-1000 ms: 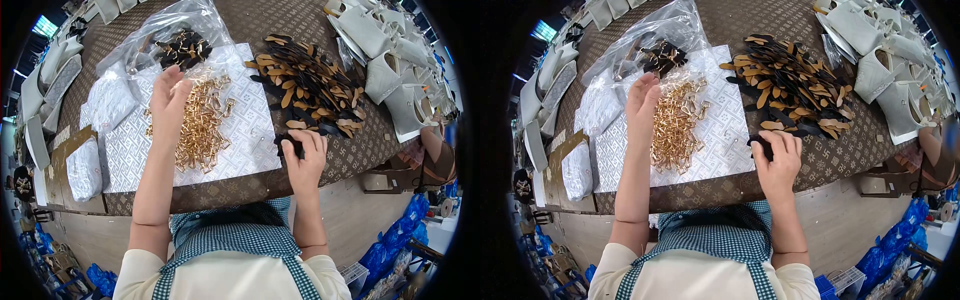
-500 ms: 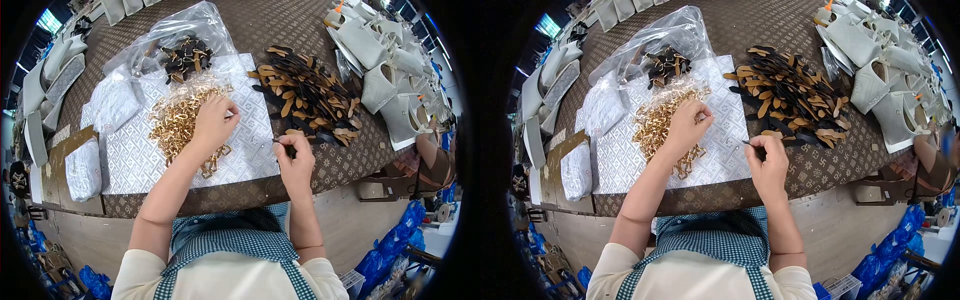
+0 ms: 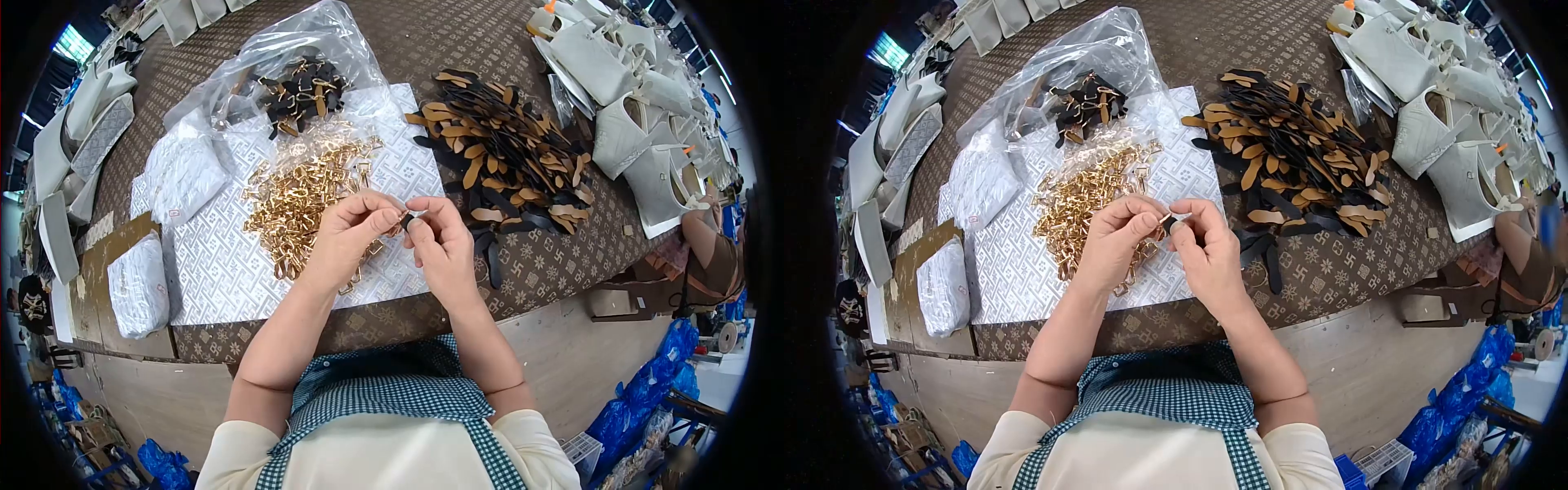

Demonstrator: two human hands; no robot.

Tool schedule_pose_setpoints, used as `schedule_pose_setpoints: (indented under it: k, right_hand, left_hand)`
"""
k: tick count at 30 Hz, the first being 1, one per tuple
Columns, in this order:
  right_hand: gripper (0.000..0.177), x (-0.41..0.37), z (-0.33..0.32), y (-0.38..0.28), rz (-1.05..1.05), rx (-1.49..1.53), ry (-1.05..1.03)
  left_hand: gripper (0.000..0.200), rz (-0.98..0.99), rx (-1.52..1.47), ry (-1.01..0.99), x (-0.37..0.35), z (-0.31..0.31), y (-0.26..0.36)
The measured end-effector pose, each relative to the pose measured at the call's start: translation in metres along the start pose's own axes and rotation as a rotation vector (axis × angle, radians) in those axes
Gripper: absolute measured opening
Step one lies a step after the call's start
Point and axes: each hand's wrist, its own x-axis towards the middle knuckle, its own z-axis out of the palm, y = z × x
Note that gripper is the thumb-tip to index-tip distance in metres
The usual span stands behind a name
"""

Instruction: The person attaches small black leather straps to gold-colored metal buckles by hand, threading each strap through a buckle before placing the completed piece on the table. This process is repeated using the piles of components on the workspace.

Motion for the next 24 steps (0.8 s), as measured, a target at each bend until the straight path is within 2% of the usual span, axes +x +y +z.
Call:
schedule_pose_setpoints:
  k: [4,8,11,12,15,18,21,24]
  right_hand:
    - [0.014,0.000,-0.001,0.004,-0.049,-0.066,-0.044]
    - [0.019,0.000,-0.010,0.010,-0.099,-0.156,-0.131]
    - [0.027,-0.001,-0.005,0.021,-0.287,-0.263,-0.110]
    - [0.034,-0.002,-0.009,0.023,-0.181,-0.317,-0.115]
    - [0.031,-0.005,-0.006,0.024,-0.076,-0.304,-0.078]
    - [0.030,-0.002,-0.001,0.027,-0.109,-0.238,-0.035]
    - [0.029,0.000,0.000,0.016,-0.232,-0.266,-0.052]
    - [0.028,-0.002,-0.003,0.018,-0.208,-0.392,-0.046]
  left_hand:
    - [0.011,-0.148,0.076,0.019,0.000,-0.007,0.002]
    - [0.014,-0.257,0.145,-0.067,0.000,-0.011,0.016]
    - [0.011,-0.187,0.325,-0.100,-0.001,-0.017,0.009]
    - [0.009,-0.315,0.384,-0.094,-0.002,-0.014,0.018]
    - [0.010,-0.358,0.243,-0.085,-0.004,-0.008,0.022]
    - [0.005,-0.210,0.263,-0.120,-0.005,-0.012,0.012]
    - [0.007,-0.191,0.220,-0.100,-0.004,-0.011,0.013]
    - [0.007,-0.150,0.268,-0.110,-0.004,-0.009,0.008]
